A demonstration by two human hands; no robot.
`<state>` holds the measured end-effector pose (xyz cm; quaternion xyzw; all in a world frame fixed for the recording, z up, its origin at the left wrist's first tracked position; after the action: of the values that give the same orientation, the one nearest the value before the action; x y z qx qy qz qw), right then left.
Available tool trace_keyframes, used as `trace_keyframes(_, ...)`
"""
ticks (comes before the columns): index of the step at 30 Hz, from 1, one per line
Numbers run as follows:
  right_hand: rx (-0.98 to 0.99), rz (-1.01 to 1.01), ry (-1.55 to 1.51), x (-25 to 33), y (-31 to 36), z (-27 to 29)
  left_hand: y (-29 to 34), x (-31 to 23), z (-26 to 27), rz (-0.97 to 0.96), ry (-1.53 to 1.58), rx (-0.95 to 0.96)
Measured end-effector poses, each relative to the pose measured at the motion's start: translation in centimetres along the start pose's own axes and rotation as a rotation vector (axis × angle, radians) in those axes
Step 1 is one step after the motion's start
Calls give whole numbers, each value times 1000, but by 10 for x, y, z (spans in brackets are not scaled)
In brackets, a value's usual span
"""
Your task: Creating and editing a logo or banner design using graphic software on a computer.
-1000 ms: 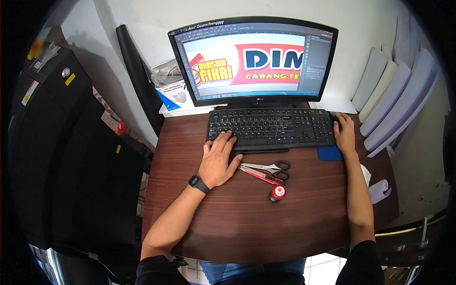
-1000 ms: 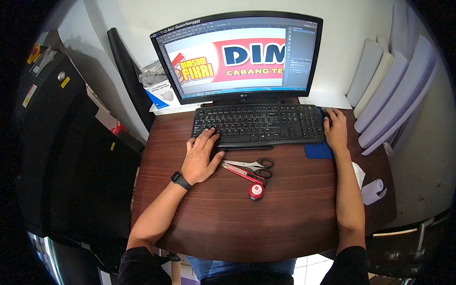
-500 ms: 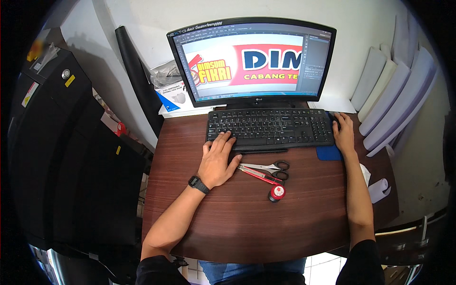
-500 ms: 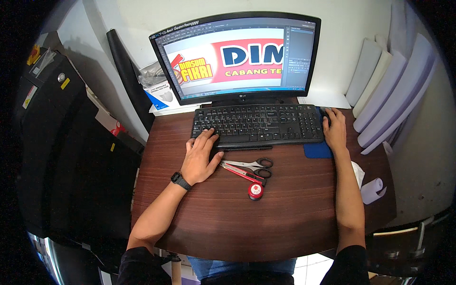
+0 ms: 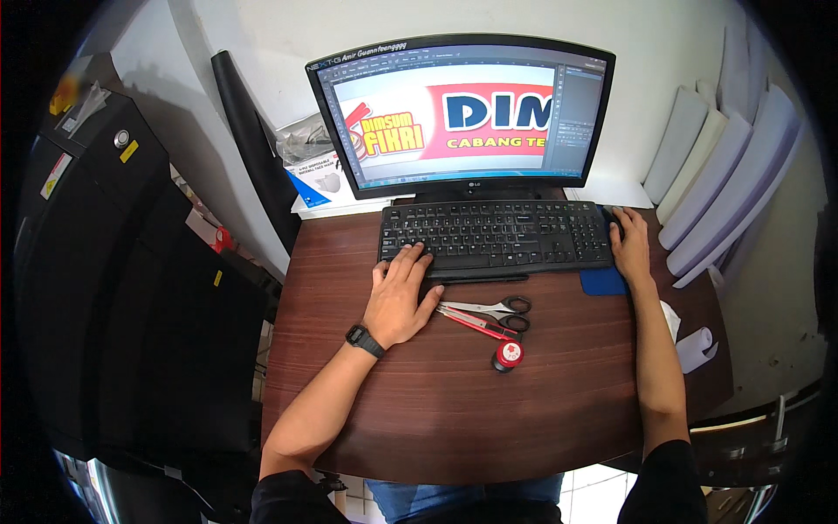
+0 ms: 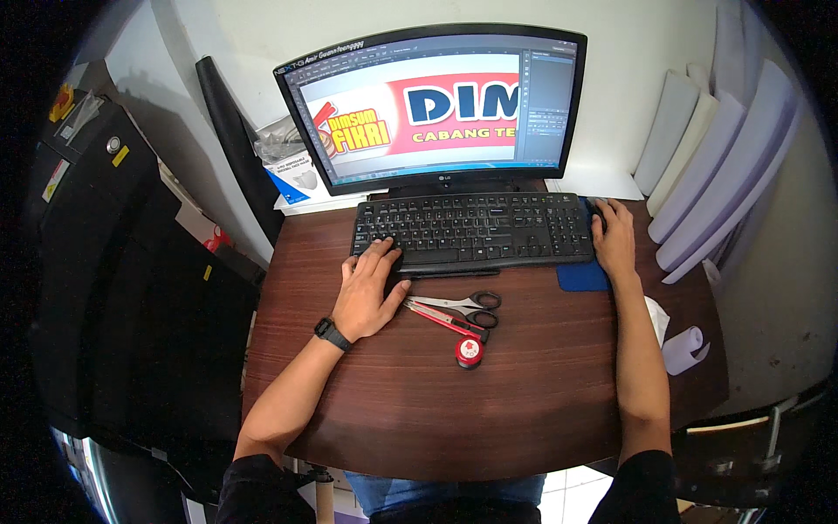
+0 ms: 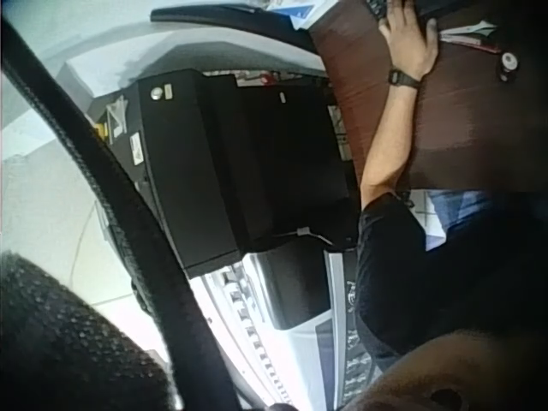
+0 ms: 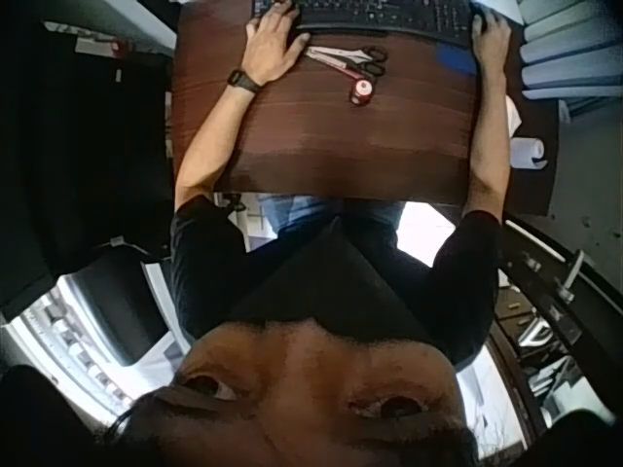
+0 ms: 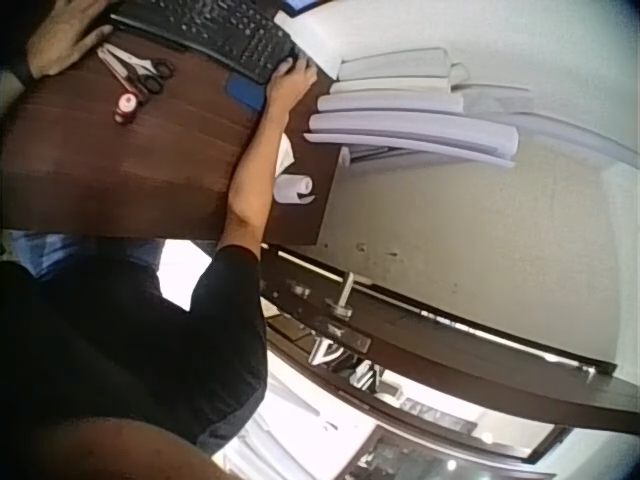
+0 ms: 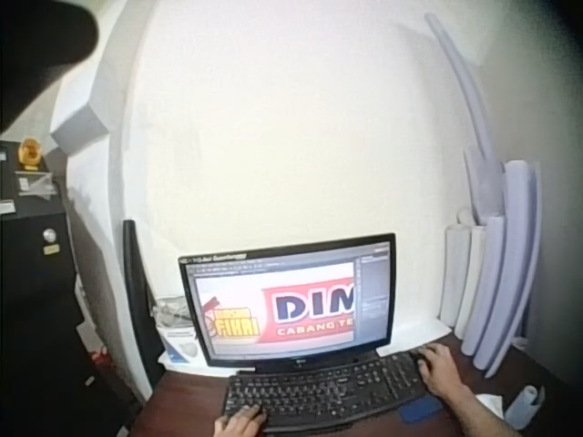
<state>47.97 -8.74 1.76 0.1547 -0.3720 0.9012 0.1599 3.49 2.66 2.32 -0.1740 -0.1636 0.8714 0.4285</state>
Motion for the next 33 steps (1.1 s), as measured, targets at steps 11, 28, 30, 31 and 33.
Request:
trace_keyframes(11,-61,24,58,-6,3,12,-8,-10,-2,-30,15,2)
trace_keyframes(28,73,130,-44,34,5,7,-3,-5,6,34,-15,3)
trace_keyframes(30,70,154,-51,35,5,7,-2,-5,5,15,-6,-6)
trace_keyframes(31,88,141,-42,34,5,6,-1,-4,5,13,-8,-6)
trace_keyframes(33,94,128,-41,38,4,7,0,-2,4,19,-11,-11)
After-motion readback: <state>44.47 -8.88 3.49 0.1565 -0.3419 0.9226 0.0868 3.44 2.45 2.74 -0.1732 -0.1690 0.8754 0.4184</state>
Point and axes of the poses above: each hand's wrist, its own y-axis away from the middle knuckle, its own z-axis out of the back of the hand, x = y × z, the point moved 5 cm from there along -y, towards the middle knuckle, and after that the axes turned 6 degrees about -y, right-handed, at the moved point
